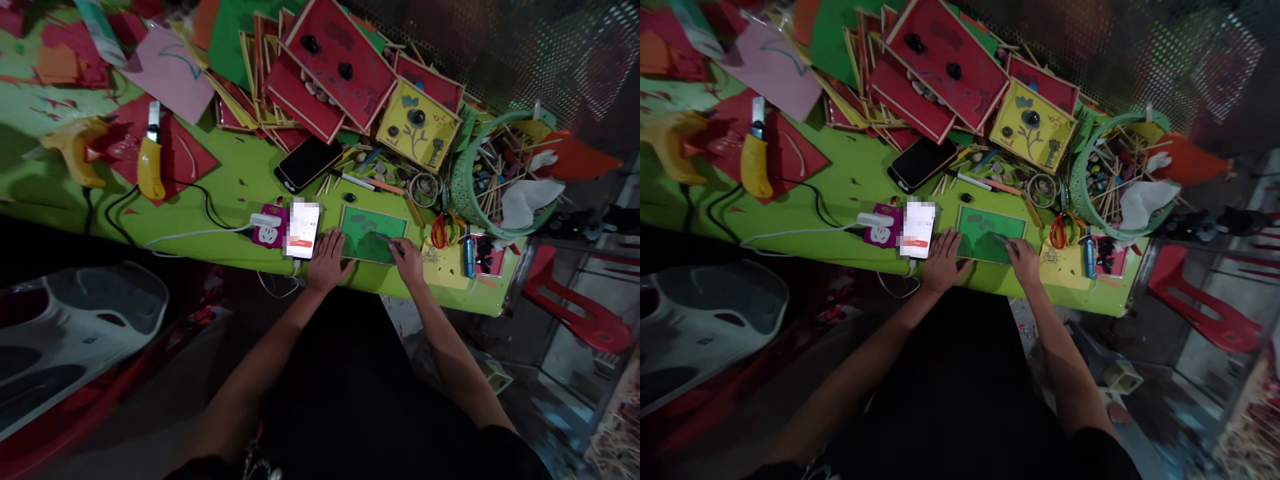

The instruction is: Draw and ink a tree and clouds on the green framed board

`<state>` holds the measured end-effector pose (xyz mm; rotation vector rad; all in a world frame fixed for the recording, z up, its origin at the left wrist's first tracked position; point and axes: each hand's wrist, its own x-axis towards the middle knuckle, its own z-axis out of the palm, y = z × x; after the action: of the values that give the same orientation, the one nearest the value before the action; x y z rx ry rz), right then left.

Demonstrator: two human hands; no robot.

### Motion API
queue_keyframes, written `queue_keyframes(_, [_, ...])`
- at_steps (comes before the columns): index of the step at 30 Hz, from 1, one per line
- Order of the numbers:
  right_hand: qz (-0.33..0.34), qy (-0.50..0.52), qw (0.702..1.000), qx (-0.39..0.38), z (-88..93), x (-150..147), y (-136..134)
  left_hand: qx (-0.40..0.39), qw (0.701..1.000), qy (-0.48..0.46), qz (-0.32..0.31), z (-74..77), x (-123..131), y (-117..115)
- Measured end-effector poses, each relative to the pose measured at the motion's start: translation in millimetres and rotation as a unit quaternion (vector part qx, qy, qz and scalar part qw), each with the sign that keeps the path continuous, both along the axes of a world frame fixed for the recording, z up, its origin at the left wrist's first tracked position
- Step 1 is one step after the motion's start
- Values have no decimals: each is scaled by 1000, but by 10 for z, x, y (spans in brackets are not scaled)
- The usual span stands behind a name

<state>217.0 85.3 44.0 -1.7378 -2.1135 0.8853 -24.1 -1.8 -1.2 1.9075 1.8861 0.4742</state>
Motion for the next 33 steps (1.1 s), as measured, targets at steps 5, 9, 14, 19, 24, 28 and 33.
queue_keyframes(5, [4, 2, 1000, -1, 4, -12, -3, 6, 1000, 3, -2, -4, -4, 3])
queue_keyframes(9, [4, 1, 1000, -3, 14, -9, -11, 8, 1000, 8, -2, -1, -3, 5])
queue_keyframes(14, [4, -1, 1000, -5, 14, -27, -3, 20, 1000, 14, 1, 2, 2, 2])
queue_keyframes(19, [3, -1, 1000, -8, 8, -24, -10, 9, 1000, 2, 1, -1, 1, -1])
queue_keyframes(24, [-6, -3, 1000, -5, 15, 18, -26, 8, 1000, 1, 0, -10, -2, -6])
queue_keyframes(28, [-11, -5, 1000, -1, 9, 17, -16, 2, 1000, -3, 0, -8, -2, -6])
queue_keyframes(33, [-5, -4, 1000, -5, 0, -10, -19, 6, 1000, -2, -1, -11, -3, -4])
